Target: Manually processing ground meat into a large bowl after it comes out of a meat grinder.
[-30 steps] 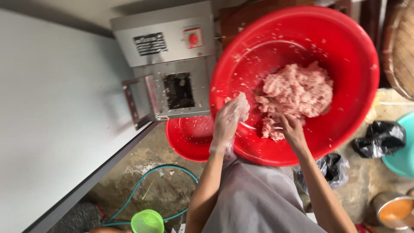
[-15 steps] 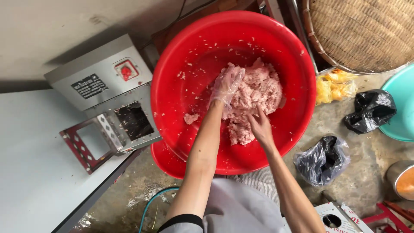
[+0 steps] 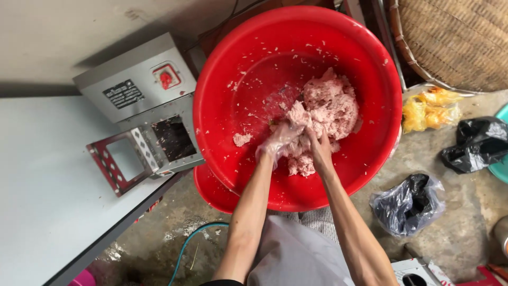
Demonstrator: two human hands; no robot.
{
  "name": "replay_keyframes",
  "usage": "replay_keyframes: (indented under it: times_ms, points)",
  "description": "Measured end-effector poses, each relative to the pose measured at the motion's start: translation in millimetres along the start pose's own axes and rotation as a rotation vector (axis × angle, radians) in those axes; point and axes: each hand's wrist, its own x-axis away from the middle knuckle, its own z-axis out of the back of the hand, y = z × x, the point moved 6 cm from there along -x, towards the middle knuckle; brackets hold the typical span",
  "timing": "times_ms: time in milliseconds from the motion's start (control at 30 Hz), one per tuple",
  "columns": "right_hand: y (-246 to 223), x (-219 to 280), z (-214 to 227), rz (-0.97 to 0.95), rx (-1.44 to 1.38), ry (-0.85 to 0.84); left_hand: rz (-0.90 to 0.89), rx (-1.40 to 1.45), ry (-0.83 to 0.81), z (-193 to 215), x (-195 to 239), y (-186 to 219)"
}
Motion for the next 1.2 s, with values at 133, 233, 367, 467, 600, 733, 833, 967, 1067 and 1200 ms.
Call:
replay_keyframes:
  times_ms: [133,233,367,467,600,733,833,967,1067,1200]
  points:
    - [-35,30,-12,0.061,-0.049,0.091,-0.001,0.141,-0.03,0,34,-49]
    - [-40,46,-19,-0.047,-0.21,0.011,-0.085,0.519,-0.002,0,67,-79]
    - [-10,47,-33,-0.183,-0.614,-0.139,-0.238,0.937,0.099,40,124,-59]
    - [-11,52,-23,-0.114,-0.625,-0.125,-0.321,0.908,0.125,57,147,-68]
    - [-5,55,-7,-0.052,-0.557,-0.151,-0.269,1.029,0.167,94,210,-8]
    - [-20,66,-6,-0.039,-0.522,-0.194,-0.286,1.229,0.361,153,259,23]
    - [-30,71,-8,-0.057,-0.482,-0.176,-0.324,1.186,0.599,214,271,-17]
    - [-31,68,-7,-0.092,-0.441,-0.143,-0.289,1.051,0.831,257,260,-53]
    - [-45,75,-19,-0.073,-0.426,-0.177,-0.277,1.018,0.926,279,239,-73]
    - [-50,85,-33,-0.051,-0.402,-0.192,-0.252,0.975,1.03,295,204,-100]
